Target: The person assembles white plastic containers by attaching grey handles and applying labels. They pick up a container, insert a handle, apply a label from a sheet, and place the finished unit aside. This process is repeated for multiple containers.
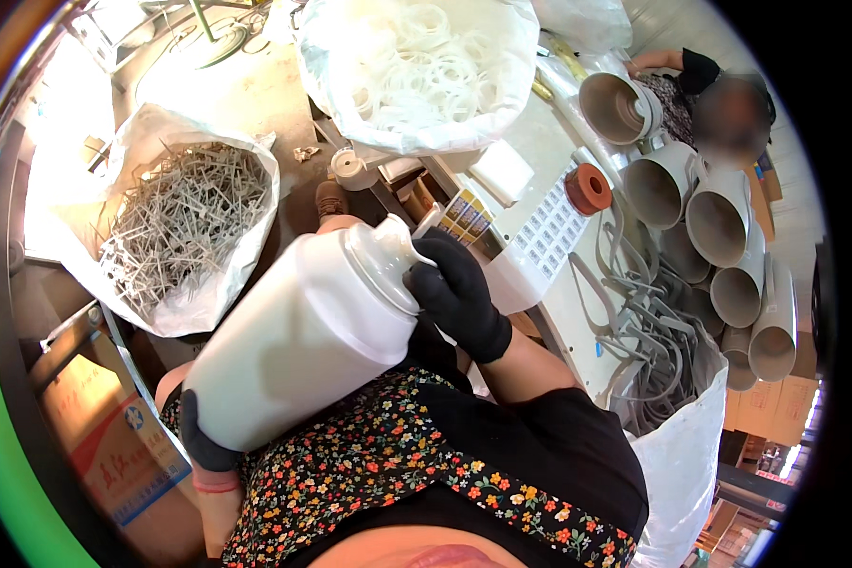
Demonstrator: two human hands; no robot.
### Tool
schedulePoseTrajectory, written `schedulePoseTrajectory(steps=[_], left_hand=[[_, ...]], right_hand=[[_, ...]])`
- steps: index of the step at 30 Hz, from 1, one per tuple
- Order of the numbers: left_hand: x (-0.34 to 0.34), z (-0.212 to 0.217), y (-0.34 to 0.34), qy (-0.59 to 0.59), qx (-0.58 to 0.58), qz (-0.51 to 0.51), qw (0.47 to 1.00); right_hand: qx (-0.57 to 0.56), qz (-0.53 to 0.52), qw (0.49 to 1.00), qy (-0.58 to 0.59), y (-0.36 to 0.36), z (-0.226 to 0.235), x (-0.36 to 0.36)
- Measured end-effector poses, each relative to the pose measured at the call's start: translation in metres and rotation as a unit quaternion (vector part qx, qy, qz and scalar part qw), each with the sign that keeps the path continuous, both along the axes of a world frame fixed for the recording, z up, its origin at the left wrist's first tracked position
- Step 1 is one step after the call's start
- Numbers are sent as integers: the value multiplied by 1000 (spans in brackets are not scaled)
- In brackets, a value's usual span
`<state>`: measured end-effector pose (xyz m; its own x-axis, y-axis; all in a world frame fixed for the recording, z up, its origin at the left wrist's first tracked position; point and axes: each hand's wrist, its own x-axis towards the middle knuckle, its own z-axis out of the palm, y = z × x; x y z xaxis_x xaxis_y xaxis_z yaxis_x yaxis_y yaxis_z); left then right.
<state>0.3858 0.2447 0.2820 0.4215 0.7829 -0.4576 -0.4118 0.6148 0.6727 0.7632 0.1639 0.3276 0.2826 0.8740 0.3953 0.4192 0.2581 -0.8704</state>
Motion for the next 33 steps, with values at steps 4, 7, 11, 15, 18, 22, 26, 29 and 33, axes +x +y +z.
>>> schedulePoseTrajectory(steps=[4, 7, 11, 15, 18, 22, 26, 29, 33], left_hand=[[20, 6, -13, -53, -59, -20, 997], [10, 5, -11, -120, -165, 21, 979], [-2, -11, -14, -129, -121, -4, 984], [-10, -12, -8, -173, -142, 20, 974], [-11, -16, -1, -181, -125, 39, 975], [-53, -79, 73, 135, 231, 17, 963], [-46, -47, 113, 288, 599, 201, 720], [-26, -1, 86, 484, 638, 146, 581], [-10, 17, 51, 296, 511, 138, 795]], right_hand=[[-121, -127, 983, 45, 0, 0, -32], [-116, -98, 988, 34, 0, -4, -33], [-112, -98, 989, 6, 9, 7, -37], [-242, -23, 967, 75, 7, 20, -40], [-186, 13, 982, 26, 18, 21, -43], [112, 43, 952, -282, 76, 44, -58], [254, 4, 936, -242, 131, 69, -106], [310, 10, 909, -279, 151, 81, -122], [284, 51, 915, -284, 153, 63, -119]])
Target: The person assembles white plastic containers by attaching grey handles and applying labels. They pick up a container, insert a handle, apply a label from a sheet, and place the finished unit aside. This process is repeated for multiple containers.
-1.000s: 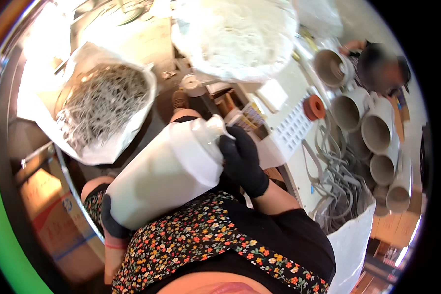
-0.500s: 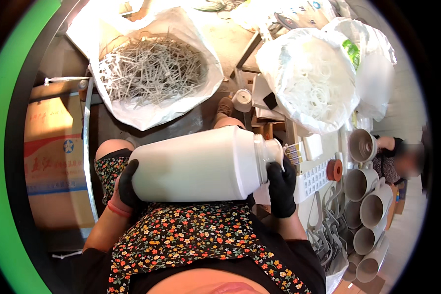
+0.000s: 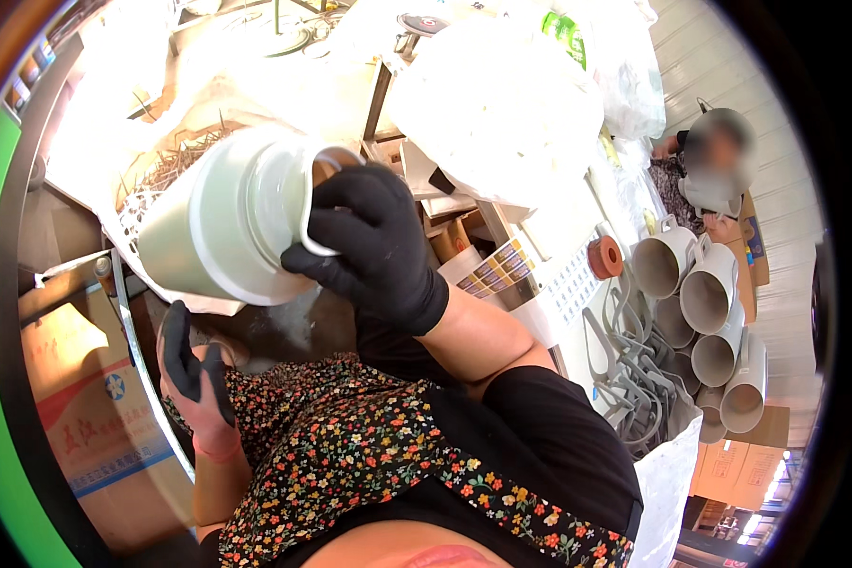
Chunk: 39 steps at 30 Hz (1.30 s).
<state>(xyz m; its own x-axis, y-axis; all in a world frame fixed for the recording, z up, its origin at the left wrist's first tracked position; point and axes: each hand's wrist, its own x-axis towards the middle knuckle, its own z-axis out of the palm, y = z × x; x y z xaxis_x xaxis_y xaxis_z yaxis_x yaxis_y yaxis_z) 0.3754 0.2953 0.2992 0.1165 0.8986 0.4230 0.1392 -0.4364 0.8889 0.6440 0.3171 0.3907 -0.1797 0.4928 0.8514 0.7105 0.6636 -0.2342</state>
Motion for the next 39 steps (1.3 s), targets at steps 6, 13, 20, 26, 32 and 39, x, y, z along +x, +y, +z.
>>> schedulePoseTrajectory(steps=[6, 13, 20, 26, 32, 39], left_hand=[[28, 5, -14, 205, 108, -110, 967], [72, -9, -27, 251, 94, -201, 942], [88, 3, -27, 274, 18, -222, 936], [86, 0, -32, 303, 13, -198, 932], [86, 8, -35, 300, 3, -197, 933], [74, 4, -38, 261, 73, -220, 937]], right_hand=[[-151, 48, 976, -151, -45, -71, -15], [-254, 110, 959, -56, -60, -76, 54], [-215, -460, 839, -194, 35, -107, 288], [-191, -308, 924, -120, 33, -104, 321], [-291, -258, 899, 200, 1, -56, 271], [-313, -74, 946, 43, -65, -128, 113]])
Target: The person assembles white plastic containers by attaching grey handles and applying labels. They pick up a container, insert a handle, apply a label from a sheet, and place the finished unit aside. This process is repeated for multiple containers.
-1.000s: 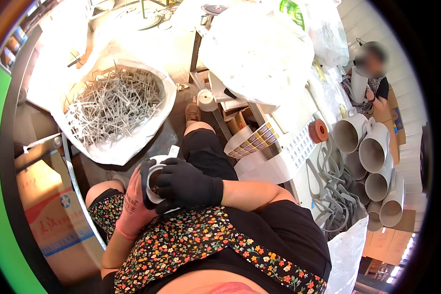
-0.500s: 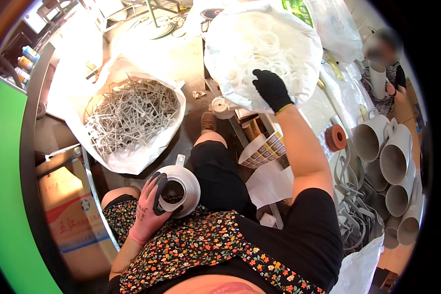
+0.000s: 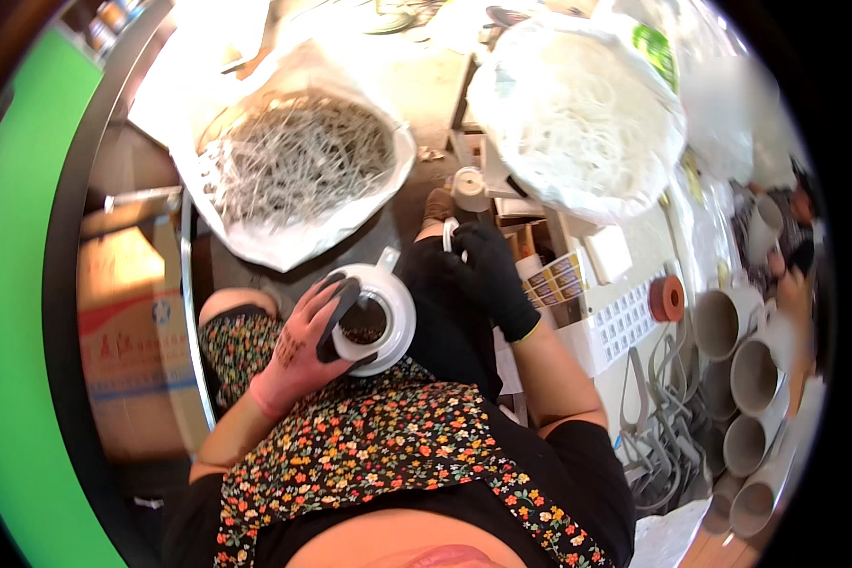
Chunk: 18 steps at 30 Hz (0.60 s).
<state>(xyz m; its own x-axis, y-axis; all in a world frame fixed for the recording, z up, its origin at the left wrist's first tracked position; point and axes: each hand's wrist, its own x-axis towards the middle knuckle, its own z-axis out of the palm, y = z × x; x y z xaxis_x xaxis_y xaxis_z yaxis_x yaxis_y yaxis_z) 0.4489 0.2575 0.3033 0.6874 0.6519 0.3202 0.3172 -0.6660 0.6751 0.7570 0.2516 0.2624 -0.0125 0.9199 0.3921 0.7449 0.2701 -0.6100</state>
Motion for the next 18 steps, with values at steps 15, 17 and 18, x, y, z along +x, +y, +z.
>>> schedulePoseTrajectory(steps=[15, 17, 18], left_hand=[[-22, -3, -8, -100, -39, -8, 994], [-18, -7, -12, -89, -47, -15, 995], [-17, -7, -10, -88, -33, -20, 995]], right_hand=[[-103, 327, 939, 1, -40, 90, -120], [-157, 308, 936, -60, -41, 88, -121], [-181, 295, 933, -94, -40, 89, -122]])
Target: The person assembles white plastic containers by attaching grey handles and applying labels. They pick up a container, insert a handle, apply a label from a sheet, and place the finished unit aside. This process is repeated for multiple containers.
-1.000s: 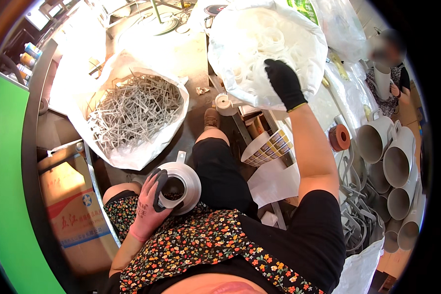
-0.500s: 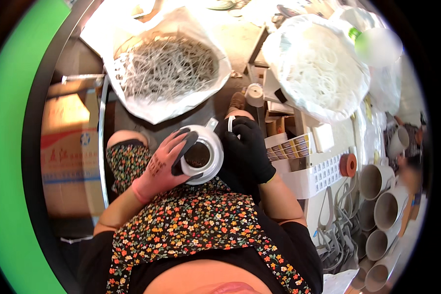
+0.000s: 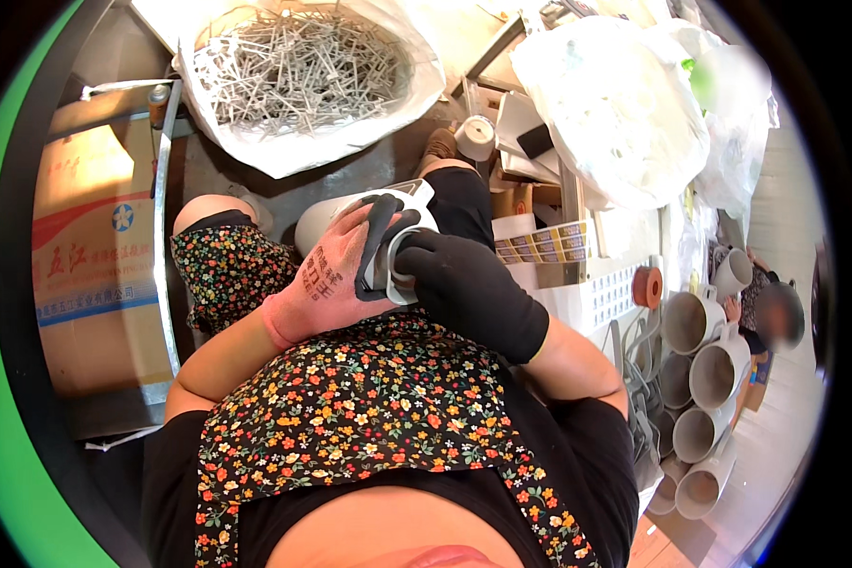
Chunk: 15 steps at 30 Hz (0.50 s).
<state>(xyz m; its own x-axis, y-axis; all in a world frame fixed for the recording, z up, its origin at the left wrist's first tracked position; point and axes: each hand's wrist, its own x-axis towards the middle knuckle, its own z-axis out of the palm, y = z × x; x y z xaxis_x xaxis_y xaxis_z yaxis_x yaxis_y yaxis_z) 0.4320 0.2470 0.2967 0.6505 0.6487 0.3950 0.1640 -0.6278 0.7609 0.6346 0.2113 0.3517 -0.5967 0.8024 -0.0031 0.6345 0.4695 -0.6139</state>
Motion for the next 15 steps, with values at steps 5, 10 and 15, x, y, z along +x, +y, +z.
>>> schedulePoseTrajectory(steps=[5, 10, 15], left_hand=[[2, -3, 5, -14, 13, -47, 999], [13, 3, 4, 58, 61, -120, 989], [29, 16, -1, 94, 92, -153, 979]], right_hand=[[65, 34, 996, -55, -15, -1, 2], [-3, 120, 989, -86, -22, -1, 22], [-5, 107, 992, -63, -32, -16, 37]])
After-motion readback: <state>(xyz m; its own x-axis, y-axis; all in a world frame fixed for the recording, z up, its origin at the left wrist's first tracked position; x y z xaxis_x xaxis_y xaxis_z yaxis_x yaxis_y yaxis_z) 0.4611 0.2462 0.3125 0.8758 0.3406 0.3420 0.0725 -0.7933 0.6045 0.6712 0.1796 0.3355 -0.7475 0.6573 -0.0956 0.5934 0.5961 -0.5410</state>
